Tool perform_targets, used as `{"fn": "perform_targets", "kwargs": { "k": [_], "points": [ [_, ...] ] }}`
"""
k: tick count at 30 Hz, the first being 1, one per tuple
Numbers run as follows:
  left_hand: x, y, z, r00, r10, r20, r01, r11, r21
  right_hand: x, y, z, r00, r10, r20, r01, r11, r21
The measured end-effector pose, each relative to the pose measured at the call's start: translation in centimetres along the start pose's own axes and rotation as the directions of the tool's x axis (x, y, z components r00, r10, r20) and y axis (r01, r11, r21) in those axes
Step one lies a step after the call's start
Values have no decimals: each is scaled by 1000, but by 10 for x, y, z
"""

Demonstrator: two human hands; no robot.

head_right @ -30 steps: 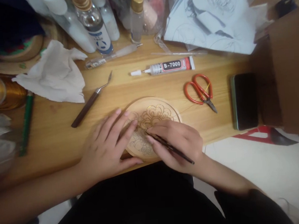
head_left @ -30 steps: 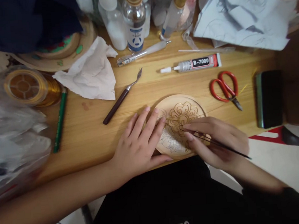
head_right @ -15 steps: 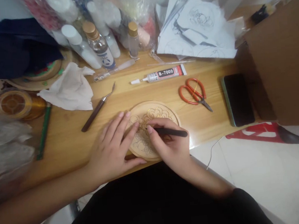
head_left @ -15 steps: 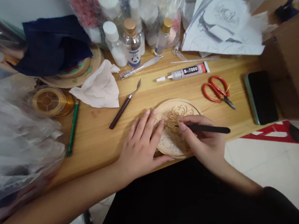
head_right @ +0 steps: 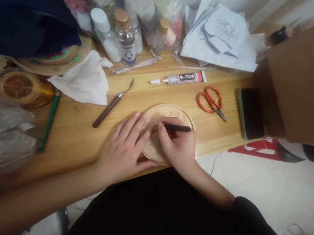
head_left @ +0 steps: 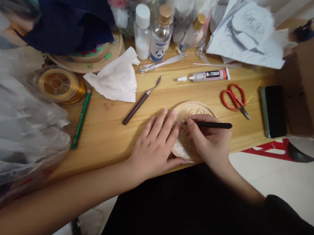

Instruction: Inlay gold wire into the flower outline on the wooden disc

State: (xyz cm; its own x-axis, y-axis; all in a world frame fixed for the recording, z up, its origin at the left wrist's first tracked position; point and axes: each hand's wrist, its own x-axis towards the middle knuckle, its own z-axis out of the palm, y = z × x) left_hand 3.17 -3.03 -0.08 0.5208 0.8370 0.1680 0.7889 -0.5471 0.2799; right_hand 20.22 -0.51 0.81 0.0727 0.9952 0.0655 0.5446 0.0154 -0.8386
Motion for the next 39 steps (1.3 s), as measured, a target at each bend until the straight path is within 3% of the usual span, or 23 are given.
{"fn": "perform_targets", "kwargs": {
  "k": [11, 23, 34, 39],
  "points": [
    [0, 2, 4, 1000, -8, -29, 8, 1000, 3, 1, -12, 4, 984, -180, -11, 168, 939, -301],
    [-1, 1, 5, 999, -6, -46, 7, 1000, 3, 1, -18, 4, 957, -280, 75, 285, 860, -424],
    [-1, 2, 6, 998, -15, -59, 15, 1000, 0, 5, -19, -5, 870, -414, 268, 491, 781, -386],
    [-2, 2, 7, 998, -21, -52, 20, 1000, -16, 11, -21, -13, 768, -478, 426, 629, 688, -361]
  ]
}}
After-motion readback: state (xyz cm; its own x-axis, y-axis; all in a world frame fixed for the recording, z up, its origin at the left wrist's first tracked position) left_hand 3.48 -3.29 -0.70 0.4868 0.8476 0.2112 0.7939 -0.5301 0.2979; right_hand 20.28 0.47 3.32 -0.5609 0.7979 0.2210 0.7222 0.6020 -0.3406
